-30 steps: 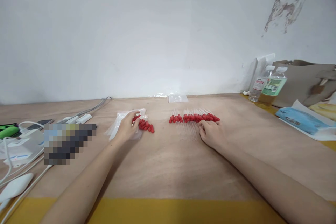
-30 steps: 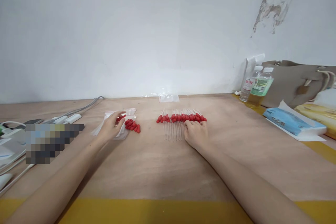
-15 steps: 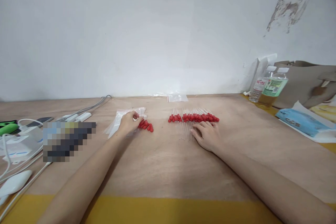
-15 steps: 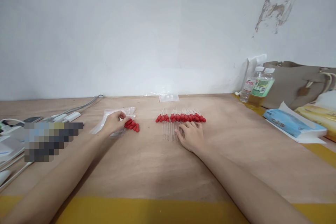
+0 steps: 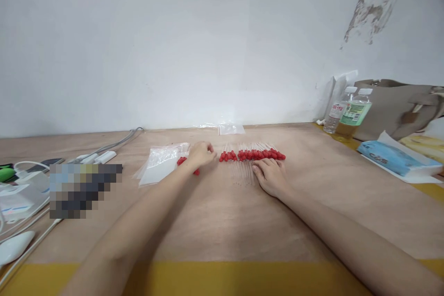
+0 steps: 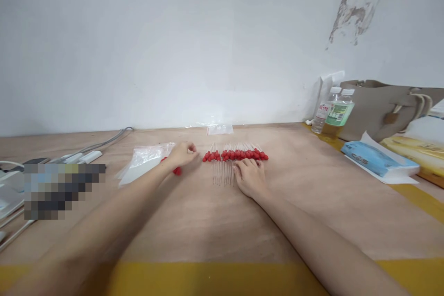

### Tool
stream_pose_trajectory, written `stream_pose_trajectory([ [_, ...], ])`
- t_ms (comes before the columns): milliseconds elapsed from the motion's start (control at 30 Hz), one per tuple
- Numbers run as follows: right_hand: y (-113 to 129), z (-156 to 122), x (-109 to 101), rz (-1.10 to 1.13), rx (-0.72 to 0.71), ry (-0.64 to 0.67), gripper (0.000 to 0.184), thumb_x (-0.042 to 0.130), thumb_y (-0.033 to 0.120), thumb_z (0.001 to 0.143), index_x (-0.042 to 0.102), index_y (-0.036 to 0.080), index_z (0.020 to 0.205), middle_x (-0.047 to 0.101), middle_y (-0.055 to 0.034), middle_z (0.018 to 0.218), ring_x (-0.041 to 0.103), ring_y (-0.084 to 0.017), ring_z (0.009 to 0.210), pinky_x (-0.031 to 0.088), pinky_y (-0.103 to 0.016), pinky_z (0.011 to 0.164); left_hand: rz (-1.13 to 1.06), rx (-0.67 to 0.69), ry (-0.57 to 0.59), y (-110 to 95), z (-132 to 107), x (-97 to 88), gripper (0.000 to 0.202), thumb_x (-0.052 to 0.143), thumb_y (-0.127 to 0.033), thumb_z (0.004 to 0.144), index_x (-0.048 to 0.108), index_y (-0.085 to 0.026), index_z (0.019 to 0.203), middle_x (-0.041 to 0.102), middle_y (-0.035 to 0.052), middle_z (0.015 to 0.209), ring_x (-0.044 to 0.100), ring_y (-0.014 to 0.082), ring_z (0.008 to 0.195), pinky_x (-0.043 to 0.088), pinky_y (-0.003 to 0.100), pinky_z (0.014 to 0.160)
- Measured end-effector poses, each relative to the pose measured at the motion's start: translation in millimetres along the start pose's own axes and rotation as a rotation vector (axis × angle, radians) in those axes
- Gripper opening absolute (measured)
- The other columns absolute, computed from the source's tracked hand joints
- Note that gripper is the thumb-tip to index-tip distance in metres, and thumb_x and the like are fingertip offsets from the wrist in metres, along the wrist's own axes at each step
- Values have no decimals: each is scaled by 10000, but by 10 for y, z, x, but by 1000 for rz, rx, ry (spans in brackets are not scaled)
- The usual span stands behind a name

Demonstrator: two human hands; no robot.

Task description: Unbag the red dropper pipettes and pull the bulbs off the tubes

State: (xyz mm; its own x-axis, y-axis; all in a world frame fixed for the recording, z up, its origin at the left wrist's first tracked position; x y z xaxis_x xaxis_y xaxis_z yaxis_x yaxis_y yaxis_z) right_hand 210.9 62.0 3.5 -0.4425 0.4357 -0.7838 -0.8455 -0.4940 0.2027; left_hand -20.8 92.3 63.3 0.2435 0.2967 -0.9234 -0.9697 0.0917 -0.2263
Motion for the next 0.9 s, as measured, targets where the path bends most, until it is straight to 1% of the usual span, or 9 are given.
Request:
stream_pose_trajectory([
  [133, 0, 2, -31, 16, -3, -43, 265, 357, 300, 867, 604, 221, 920, 620, -49, 916, 507, -193, 873, 277, -388, 829, -25, -59, 110, -211, 99, 150, 176, 569, -363, 670, 595, -193, 631, 628, 48, 670, 577, 210, 675, 404, 284, 601],
  [267, 12, 4, -59, 35, -7, -58, 258, 364, 287, 866, 609, 215, 900, 617, -48, 909, 504, -192, 870, 274, -393, 839, -45, -133, 165, -255, 141, 260, 262, 552, -371, 685, 542, -179, 507, 599, 62, 559, 577, 217, 607, 386, 291, 566],
  [333, 8, 5, -70, 43, -1, -62, 254, 367, 276, 864, 610, 214, 903, 615, -46, 913, 502, -192, 879, 265, -397, 855, -71, -156, 160, -245, 147, 281, 278, 509, -358, 721, 531, -176, 511, 595, 62, 557, 572, 207, 584, 380, 286, 548],
  [467, -39, 18, -100, 77, 30, -102, 248, 374, 253, 857, 614, 206, 903, 610, -51, 911, 506, -189, 880, 269, -389, 852, -135, -138, 77, -221, 24, 208, 214, 433, -333, 785, 527, -175, 677, 614, 48, 673, 565, 176, 630, 380, 264, 548],
  [600, -64, 28, -167, 129, 32, -218, 261, 364, 253, 858, 586, 192, 982, 583, -75, 973, 496, -198, 937, 292, -376, 835, -197, 1, -6, -144, -381, 127, 164, 422, -337, 819, 470, -192, 758, 587, 3, 717, 537, 139, 657, 393, 244, 590],
  [633, -45, 24, -191, 142, 11, -253, 266, 366, 261, 858, 574, 188, 1008, 572, -83, 990, 490, -201, 957, 297, -376, 838, -234, 108, -61, -137, -509, 103, 162, 426, -331, 823, 462, -191, 750, 576, -1, 710, 530, 136, 652, 395, 247, 595],
  [700, 33, 5, -235, 165, -50, -293, 279, 390, 289, 850, 553, 183, 1049, 551, -94, 1019, 477, -207, 986, 306, -374, 845, -279, 229, -148, -74, -750, 90, 153, 450, -324, 821, 455, -193, 744, 565, -5, 718, 526, 137, 671, 396, 250, 601],
  [800, 234, -44, -268, 179, -175, -261, 313, 447, 335, 828, 540, 190, 1090, 532, -95, 1063, 467, -211, 1006, 310, -373, 854, -333, 343, -179, -18, -989, 132, 136, 463, -303, 830, 455, -192, 753, 562, -3, 736, 530, 130, 676, 407, 249, 614],
  [900, 464, -101, -250, 163, -311, -163, 325, 464, 348, 828, 538, 214, 1114, 546, -79, 1083, 473, -203, 989, 291, -381, 872, -346, 409, -208, -51, -1076, 147, 124, 462, -294, 841, 460, -194, 768, 555, 4, 740, 534, 131, 690, 421, 255, 634],
])
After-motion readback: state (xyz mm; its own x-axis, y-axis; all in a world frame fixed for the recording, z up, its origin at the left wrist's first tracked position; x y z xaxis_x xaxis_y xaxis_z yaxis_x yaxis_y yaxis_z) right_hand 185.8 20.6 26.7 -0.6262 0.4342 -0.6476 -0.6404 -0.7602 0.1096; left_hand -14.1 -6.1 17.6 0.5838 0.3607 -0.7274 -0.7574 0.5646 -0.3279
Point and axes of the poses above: each hand's wrist, its own z-axis towards the middle knuckle, its own x-axis out of the palm, y = z × x, the point moved 5 cm from there along z, towards the middle knuckle
